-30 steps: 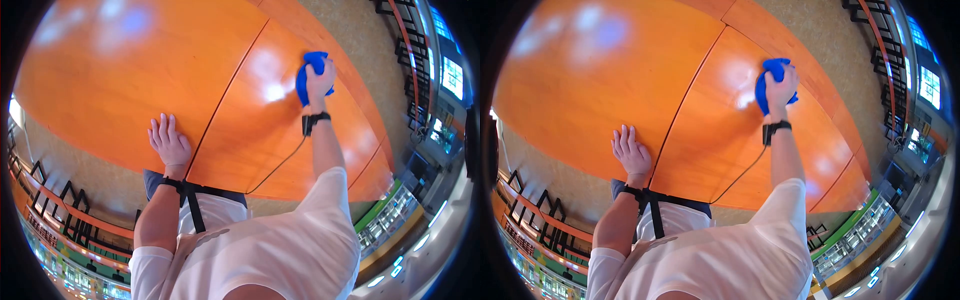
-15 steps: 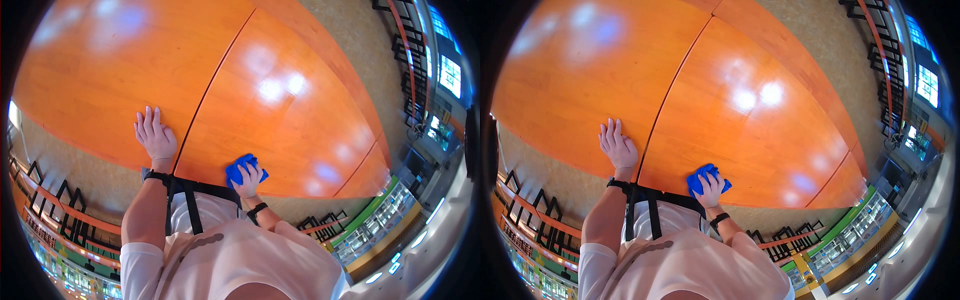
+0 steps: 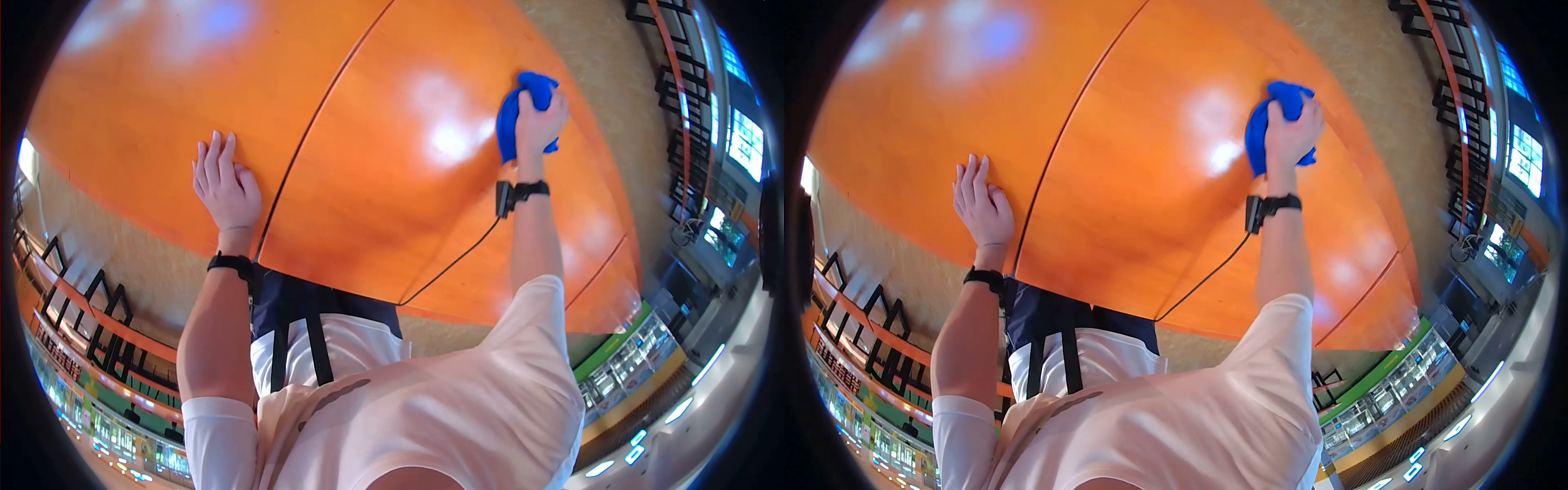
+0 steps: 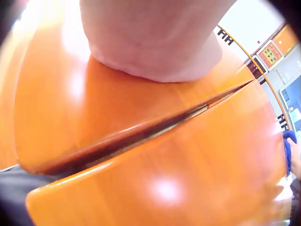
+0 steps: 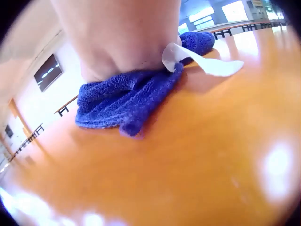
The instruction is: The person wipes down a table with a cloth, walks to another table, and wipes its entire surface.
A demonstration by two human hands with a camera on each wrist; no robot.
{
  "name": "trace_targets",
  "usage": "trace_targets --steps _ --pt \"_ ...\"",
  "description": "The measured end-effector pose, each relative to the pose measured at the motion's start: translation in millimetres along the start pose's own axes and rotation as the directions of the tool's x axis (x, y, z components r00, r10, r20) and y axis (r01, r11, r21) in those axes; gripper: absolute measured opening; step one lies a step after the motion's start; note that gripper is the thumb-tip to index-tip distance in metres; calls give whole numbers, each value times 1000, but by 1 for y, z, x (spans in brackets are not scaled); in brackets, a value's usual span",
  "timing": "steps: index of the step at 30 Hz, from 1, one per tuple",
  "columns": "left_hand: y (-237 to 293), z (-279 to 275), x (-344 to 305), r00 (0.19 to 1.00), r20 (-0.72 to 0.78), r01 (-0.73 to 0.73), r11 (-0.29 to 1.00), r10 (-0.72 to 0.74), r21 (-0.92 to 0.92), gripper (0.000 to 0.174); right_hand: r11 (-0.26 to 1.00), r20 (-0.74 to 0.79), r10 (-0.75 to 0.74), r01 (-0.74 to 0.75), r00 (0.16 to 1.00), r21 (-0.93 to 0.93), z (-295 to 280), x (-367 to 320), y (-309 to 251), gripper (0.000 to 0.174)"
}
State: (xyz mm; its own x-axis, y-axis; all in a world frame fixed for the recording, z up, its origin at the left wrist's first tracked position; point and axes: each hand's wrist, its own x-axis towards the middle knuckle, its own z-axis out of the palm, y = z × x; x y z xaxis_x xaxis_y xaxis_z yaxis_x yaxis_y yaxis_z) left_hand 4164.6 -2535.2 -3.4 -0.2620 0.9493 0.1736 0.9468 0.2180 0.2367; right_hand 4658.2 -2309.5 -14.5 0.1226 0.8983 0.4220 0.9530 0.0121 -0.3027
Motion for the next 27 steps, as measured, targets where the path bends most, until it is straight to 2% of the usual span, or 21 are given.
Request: trace_targets --steps 3,6,7,9,11,13,14,16,20,23,24,27 --pt "-3 2 -1 999 -30 -13 1000 13 -11 52 994 0 -55 54 999 96 8 14 14 45" --pt "-8 4 -1 998 -55 -27 999 26 -23 50 992 -17 -46 47 999 118 10 10 13 44" --pt "-8 5 -1 998 -62 -21 1000 20 -7 49 990 12 -33 31 999 140 2 3 6 44" --pt "-13 7 0 997 -74 -30 1000 29 -4 49 973 76 -110 91 991 214 -11 -32 -6 40" --pt "-18 8 -1 996 -78 -38 999 36 -20 49 979 140 -96 69 985 190 -47 -99 -44 41" --pt "-22 11 0 995 -90 -39 998 35 -47 49 979 164 -37 3 986 206 -79 -184 -72 50" --pt "-24 12 0 995 -91 -48 998 44 -47 49 984 198 -63 28 978 175 -97 -229 -80 56" --pt "-26 12 0 994 -95 -60 997 56 -45 48 983 277 -25 -28 960 183 -144 -308 -103 60" --pt "-25 10 2 994 -85 -69 997 65 -44 49 990 409 -8 -51 912 134 -207 -408 -111 62" --pt "-18 7 1 995 -72 -74 997 73 -13 51 987 377 -42 -20 925 160 -204 -400 -98 62" --pt "-17 6 0 995 -69 -77 997 77 -3 51 990 347 -11 -38 938 135 -201 -387 -93 61" --pt "-11 6 1 996 -57 -70 997 72 34 52 993 231 69 -89 970 79 -166 -316 -54 59"
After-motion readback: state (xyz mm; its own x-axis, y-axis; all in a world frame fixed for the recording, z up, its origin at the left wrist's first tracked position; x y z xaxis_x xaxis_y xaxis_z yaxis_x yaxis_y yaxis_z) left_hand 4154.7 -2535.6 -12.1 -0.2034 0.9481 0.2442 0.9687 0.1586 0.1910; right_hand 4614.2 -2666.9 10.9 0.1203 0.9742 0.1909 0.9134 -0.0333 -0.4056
